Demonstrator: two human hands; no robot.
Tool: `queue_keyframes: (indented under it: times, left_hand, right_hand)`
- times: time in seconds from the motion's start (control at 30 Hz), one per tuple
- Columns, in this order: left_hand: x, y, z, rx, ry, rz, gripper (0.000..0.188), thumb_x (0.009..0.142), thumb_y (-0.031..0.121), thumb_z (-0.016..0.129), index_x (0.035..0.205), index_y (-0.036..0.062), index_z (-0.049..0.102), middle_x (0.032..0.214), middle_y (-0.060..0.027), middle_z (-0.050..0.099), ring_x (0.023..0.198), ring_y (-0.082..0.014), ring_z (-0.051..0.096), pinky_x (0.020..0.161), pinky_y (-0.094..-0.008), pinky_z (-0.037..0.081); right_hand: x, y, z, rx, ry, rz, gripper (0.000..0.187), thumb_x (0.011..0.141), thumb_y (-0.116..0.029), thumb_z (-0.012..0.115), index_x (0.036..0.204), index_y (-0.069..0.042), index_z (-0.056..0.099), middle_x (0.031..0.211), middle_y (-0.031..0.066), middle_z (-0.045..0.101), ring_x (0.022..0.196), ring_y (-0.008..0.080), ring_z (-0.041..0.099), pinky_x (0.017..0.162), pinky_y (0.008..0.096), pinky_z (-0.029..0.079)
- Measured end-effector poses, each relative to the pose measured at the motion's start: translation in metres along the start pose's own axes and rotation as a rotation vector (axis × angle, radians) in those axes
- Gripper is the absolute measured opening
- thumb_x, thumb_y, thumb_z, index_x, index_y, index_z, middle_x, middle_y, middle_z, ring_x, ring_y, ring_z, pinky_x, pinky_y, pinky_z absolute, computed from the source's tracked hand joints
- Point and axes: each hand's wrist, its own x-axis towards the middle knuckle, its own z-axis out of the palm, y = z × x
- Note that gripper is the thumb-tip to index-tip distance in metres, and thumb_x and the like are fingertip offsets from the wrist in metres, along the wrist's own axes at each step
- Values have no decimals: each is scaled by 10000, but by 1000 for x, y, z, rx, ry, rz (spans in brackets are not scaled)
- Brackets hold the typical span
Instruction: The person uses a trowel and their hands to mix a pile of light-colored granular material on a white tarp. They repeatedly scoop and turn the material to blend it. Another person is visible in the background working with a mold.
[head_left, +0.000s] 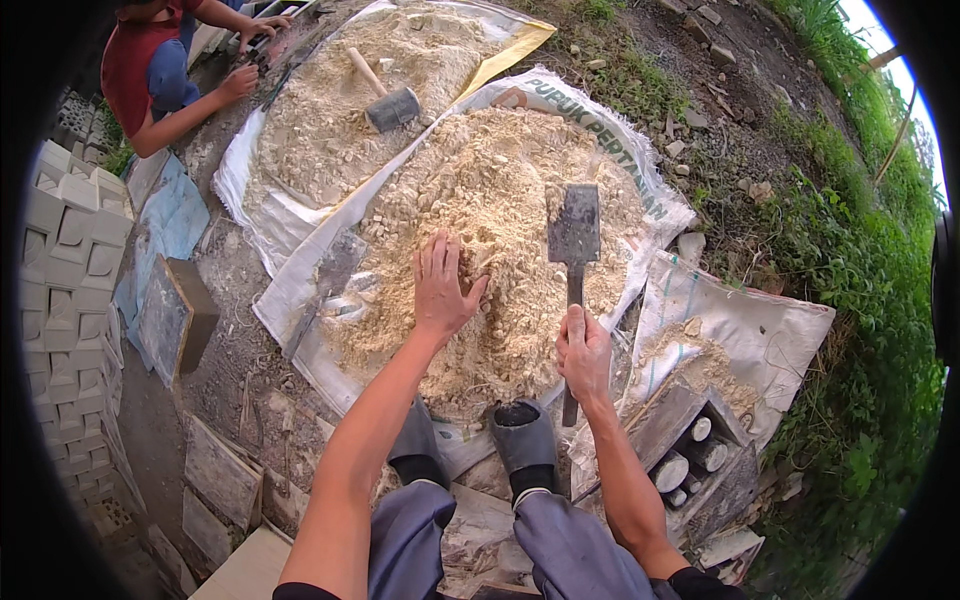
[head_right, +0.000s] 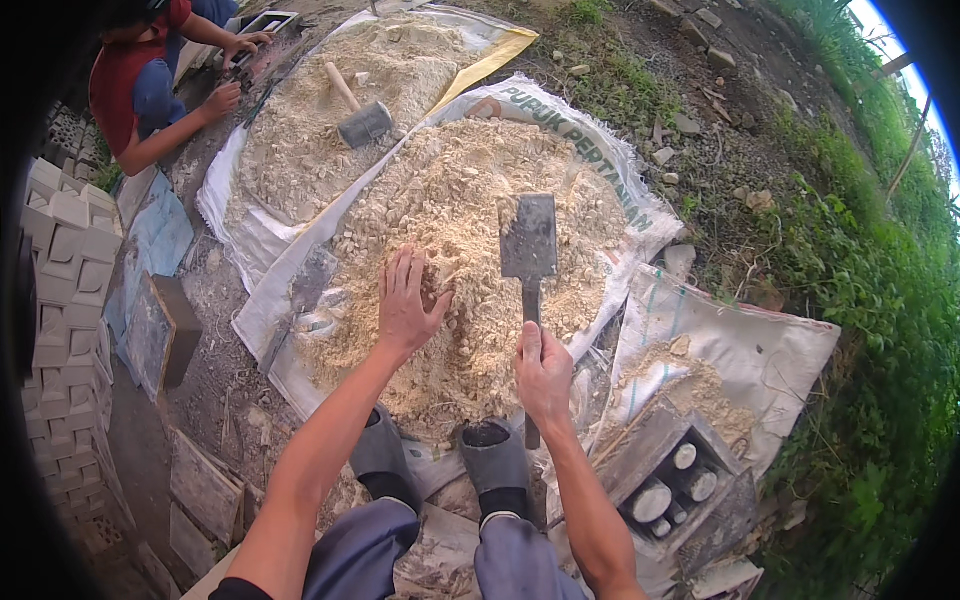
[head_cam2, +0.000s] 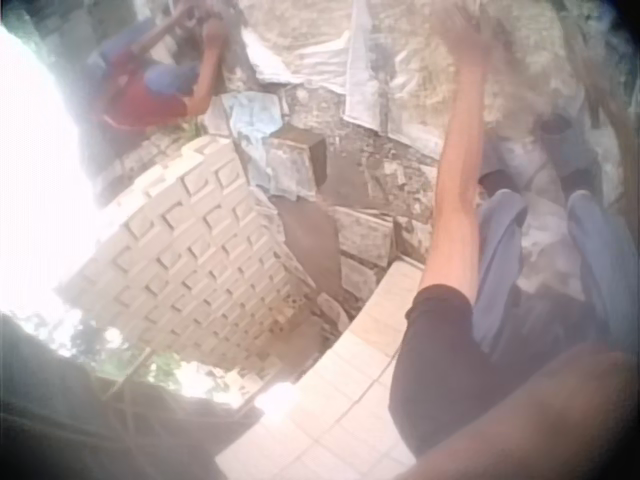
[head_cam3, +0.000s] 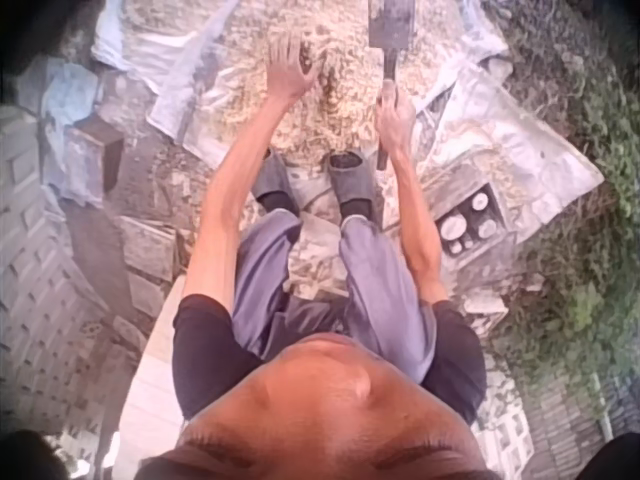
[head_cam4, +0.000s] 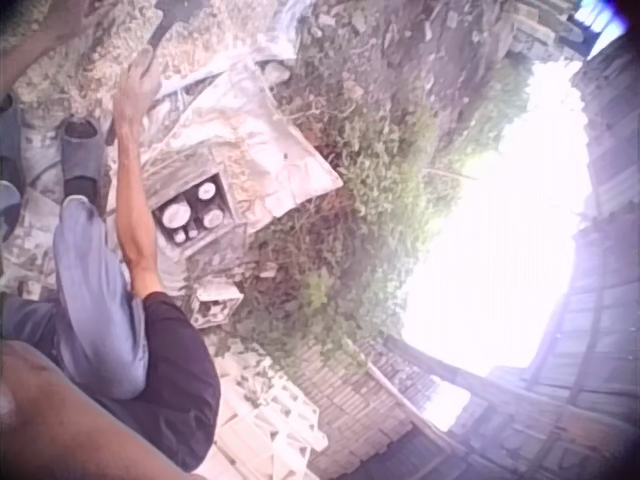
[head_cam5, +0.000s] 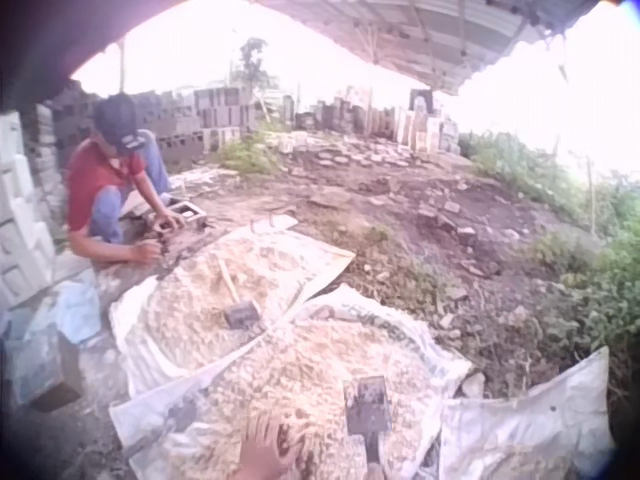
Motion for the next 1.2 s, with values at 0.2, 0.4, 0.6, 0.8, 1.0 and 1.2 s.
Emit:
queue_keyframes:
  times: [0.2,0.4,0.6,0.8,1.0,1.2]
  left_hand:
    - [-27,-18,-7,-218,-251,-138,854,840,482,654,1428,-13,281,1396,-249,351,1316,-406,338,1104,-471,295]
    - [-48,-22,-12,40,-158,-112,808,835,479,660,1406,-9,359,1349,-220,415,1248,-356,409,1035,-467,352]
    - [-48,-26,-30,-42,-313,-221,768,801,472,703,1299,-45,431,1248,-211,471,1201,-357,439,1013,-425,382]
    - [-48,-10,-23,-223,-247,-132,526,762,200,765,1135,-50,492,1137,-223,509,1144,-376,476,983,-407,417]
    - [-34,-25,-26,-437,-233,-212,524,719,-6,736,1180,-72,494,1135,-241,547,1078,-406,544,928,-400,476]
    - [25,-1,-31,-516,-181,-50,636,729,84,739,1294,-41,473,1329,-233,484,1237,-361,471,1036,-417,404]
  right_hand:
    - [15,-2,31,-632,20,-290,296,1002,-284,469,1020,9,510,647,281,587,628,451,596,547,529,416]
    - [19,49,14,-796,-137,-130,371,1007,-348,418,1012,7,528,686,311,583,717,503,593,637,582,422]
    - [4,-13,14,-704,9,-289,317,1011,-290,432,930,9,501,666,287,582,660,484,576,578,558,396]
    - [36,45,8,-829,-68,-167,286,1012,-274,417,1033,9,454,674,310,584,680,500,588,604,576,429]
    - [27,53,20,-724,-78,-73,339,1001,-313,435,1038,19,494,744,346,580,763,534,571,667,581,410]
    - [26,64,14,-684,-37,-131,371,1002,-324,439,1043,26,554,722,298,600,713,491,588,643,543,425]
